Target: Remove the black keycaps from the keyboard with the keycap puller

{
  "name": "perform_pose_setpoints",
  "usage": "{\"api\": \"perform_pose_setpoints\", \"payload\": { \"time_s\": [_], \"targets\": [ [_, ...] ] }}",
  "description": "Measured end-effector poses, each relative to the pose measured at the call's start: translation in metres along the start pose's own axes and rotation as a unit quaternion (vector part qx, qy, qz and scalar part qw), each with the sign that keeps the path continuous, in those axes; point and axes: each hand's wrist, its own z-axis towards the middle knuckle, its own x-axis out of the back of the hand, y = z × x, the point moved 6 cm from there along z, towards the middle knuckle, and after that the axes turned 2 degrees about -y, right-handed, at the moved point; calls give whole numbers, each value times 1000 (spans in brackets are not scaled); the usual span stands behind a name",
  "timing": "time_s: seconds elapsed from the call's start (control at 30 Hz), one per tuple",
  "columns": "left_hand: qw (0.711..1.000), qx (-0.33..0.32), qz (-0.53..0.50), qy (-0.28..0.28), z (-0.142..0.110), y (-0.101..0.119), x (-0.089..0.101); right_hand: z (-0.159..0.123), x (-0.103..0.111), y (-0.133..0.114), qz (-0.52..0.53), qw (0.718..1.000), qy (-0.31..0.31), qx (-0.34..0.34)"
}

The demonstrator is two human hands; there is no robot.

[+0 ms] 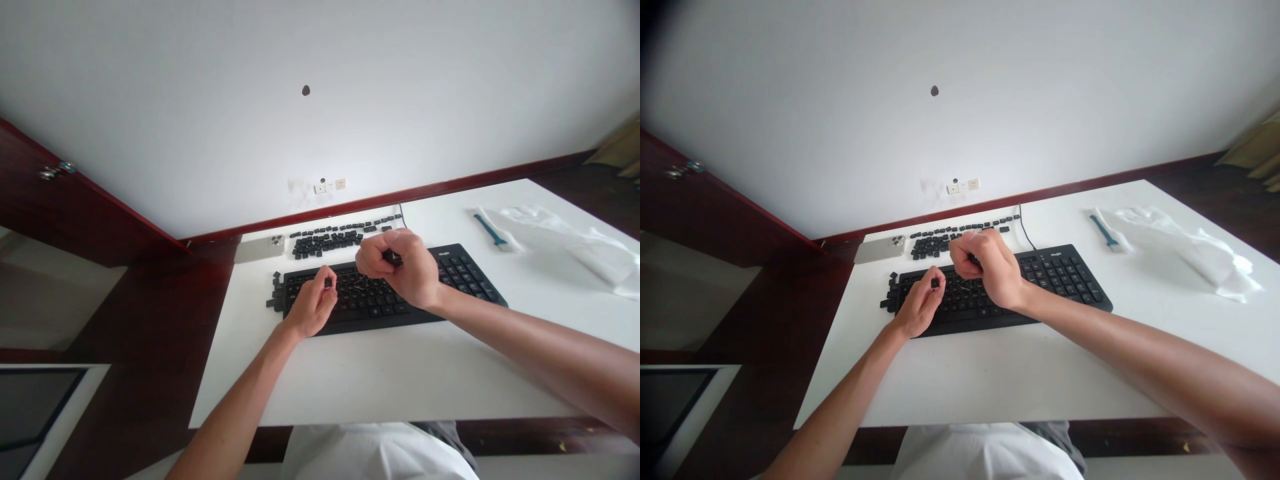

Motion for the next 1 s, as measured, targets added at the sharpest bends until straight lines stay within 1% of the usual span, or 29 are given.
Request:
{"api": "perform_pose_setpoints", "payload": {
  "time_s": [0.1, 0.17, 0.2, 0.23, 0.27, 0.3, 0.37, 0.4, 0.43, 0.47, 0.53, 0.57, 0.6, 0.67, 0.73, 0.8, 0.83, 0.87, 0.93, 1.0],
  "targets": [
    [999, -3, 29, 18, 0, -1, 3, -2, -11, -6, 1, 999, -38, -9],
    [998, -7, 62, 30, 0, -1, 4, -9, -28, -11, -27, 995, -92, 3],
    [996, -12, 80, 37, 1, 0, 4, -16, -40, -12, -59, 989, -132, 20],
    [994, -19, 97, 45, 2, 1, 5, -26, -55, -10, -107, 977, -177, 40],
    [992, -31, 110, 55, 3, 2, 5, -38, -70, -9, -158, 959, -217, 87],
    [990, -46, 120, 66, 4, 4, 6, -53, -84, -5, -209, 941, -232, 132],
    [985, -73, 135, 83, 6, 7, 8, -89, -114, 10, -288, 895, -265, 213],
    [983, -81, 140, 92, 6, 8, 10, -110, -130, 22, -316, 866, -303, 243],
    [981, -85, 144, 99, 7, 8, 12, -129, -143, 36, -336, 845, -336, 246],
    [980, -85, 147, 105, 7, 8, 14, -146, -153, 50, -344, 835, -358, 236],
    [978, -80, 148, 120, 7, 6, 20, -170, -167, 76, -363, 828, -385, 187],
    [978, -72, 148, 129, 7, 4, 23, -178, -172, 86, -368, 823, -400, 167],
    [977, -61, 147, 141, 8, 3, 27, -184, -176, 92, -360, 817, -419, 164],
    [976, -37, 150, 154, 13, -2, 35, -185, -176, 97, -352, 817, -423, 171],
    [979, -26, 155, 129, 22, -5, 38, -178, -172, 95, -351, 819, -411, 192],
    [980, -40, 175, 84, 36, -7, 40, -169, -164, 92, -359, 818, -403, 199],
    [976, -55, 199, 66, 43, -7, 41, -166, -160, 92, -364, 817, -404, 192],
    [968, -75, 233, 57, 50, -7, 42, -163, -157, 93, -368, 816, -407, 181],
    [940, -118, 317, 49, 60, -8, 43, -159, -152, 93, -371, 813, -417, 166],
    [913, -137, 381, 53, 67, -12, 45, -158, -150, 93, -380, 807, -423, 161]
  ]
}}
